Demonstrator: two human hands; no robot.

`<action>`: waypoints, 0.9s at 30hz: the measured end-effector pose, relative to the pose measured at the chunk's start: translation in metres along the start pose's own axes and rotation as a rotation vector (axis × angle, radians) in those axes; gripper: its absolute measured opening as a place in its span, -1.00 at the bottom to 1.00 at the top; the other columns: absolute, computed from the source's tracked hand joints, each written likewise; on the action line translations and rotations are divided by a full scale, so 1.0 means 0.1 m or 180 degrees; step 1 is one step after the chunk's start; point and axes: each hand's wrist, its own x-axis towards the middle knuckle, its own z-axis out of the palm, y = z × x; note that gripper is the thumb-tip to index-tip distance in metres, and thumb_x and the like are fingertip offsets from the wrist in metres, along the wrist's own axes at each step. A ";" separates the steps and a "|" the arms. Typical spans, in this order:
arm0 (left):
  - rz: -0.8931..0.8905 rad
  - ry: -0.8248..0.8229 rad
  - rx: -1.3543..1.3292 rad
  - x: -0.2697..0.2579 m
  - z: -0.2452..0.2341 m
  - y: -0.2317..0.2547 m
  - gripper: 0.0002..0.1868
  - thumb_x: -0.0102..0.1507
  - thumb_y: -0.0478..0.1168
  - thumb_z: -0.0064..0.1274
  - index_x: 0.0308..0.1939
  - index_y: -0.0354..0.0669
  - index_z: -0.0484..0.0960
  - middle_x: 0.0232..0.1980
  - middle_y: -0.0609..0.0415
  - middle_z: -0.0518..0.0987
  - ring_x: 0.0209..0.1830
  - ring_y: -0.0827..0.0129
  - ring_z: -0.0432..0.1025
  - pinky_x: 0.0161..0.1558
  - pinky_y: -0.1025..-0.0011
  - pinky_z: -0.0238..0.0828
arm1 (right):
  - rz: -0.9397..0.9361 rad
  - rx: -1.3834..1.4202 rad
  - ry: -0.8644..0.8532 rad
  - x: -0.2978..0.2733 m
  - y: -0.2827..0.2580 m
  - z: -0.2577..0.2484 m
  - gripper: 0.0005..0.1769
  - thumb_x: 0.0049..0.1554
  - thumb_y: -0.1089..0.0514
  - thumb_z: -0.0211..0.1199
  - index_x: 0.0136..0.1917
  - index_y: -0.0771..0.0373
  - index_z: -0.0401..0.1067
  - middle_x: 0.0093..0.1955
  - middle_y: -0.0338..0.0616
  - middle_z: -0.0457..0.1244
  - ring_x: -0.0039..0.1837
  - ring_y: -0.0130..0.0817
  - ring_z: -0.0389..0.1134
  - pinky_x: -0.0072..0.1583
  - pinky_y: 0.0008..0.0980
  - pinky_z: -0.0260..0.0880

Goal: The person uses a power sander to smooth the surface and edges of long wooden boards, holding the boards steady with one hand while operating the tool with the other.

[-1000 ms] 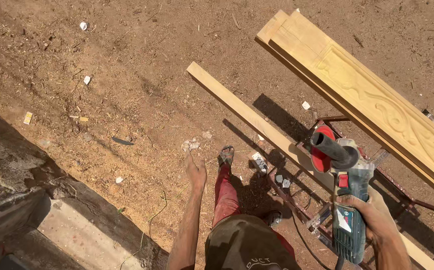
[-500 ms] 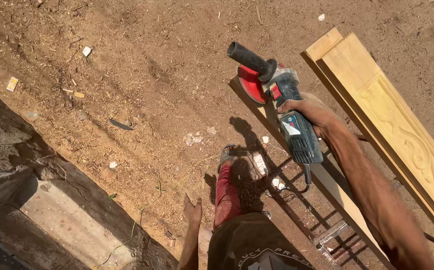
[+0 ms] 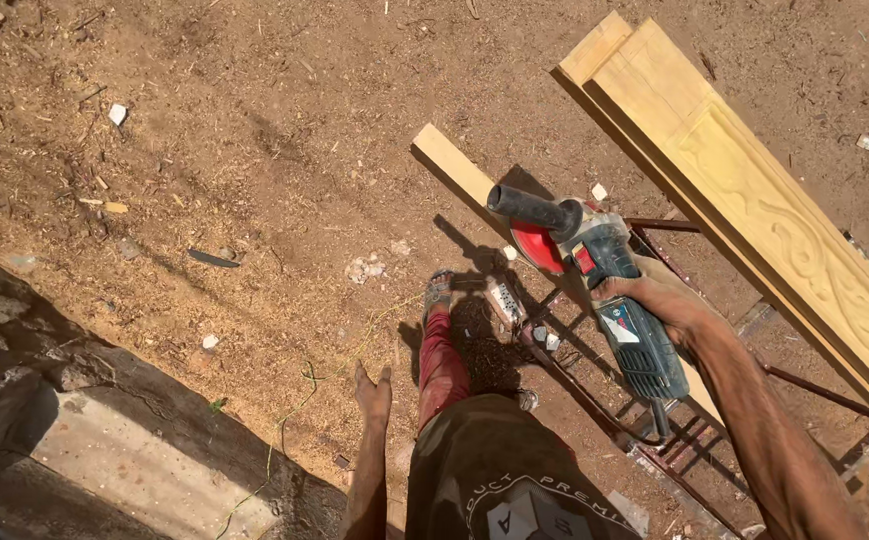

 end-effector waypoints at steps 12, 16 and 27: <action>0.1194 -0.0195 0.0565 -0.01 0.49 0.70 -0.05 0.26 -0.19 0.04 0.64 -0.35 -0.09 0.69 -0.33 -0.01 0.64 -0.14 0.05 0.62 -0.03 -0.08 | 0.0221 -0.0416 0.1063 -1.79 3.04 -1.79 -0.42 -0.10 0.13 0.47 0.17 0.37 0.49 -0.13 0.00 0.45 -0.19 -0.28 0.45 -0.14 -0.26 0.48; 0.1960 -0.0138 0.0700 -0.72 1.05 1.01 -0.02 0.29 -0.11 0.09 0.62 -0.38 -0.12 0.67 -0.37 -0.06 0.69 -0.16 -0.12 0.61 -0.08 -0.22 | 0.0382 -0.0155 0.1210 -2.35 4.06 -2.51 -0.42 -0.10 0.09 0.47 0.16 0.37 0.50 -0.13 0.02 0.42 -0.20 -0.26 0.44 -0.18 -0.28 0.48; 0.3942 0.0254 0.2229 -2.25 2.96 2.74 -0.05 0.49 0.39 -0.44 0.67 -0.33 -0.05 0.75 -0.23 -0.09 0.75 -0.09 -0.41 0.66 -0.15 -0.60 | 0.1198 0.0221 0.2056 -3.53 5.67 -3.90 -0.35 -0.06 0.04 0.43 0.24 0.42 0.52 -0.15 0.19 0.40 -0.29 -0.11 0.41 -0.25 -0.15 0.45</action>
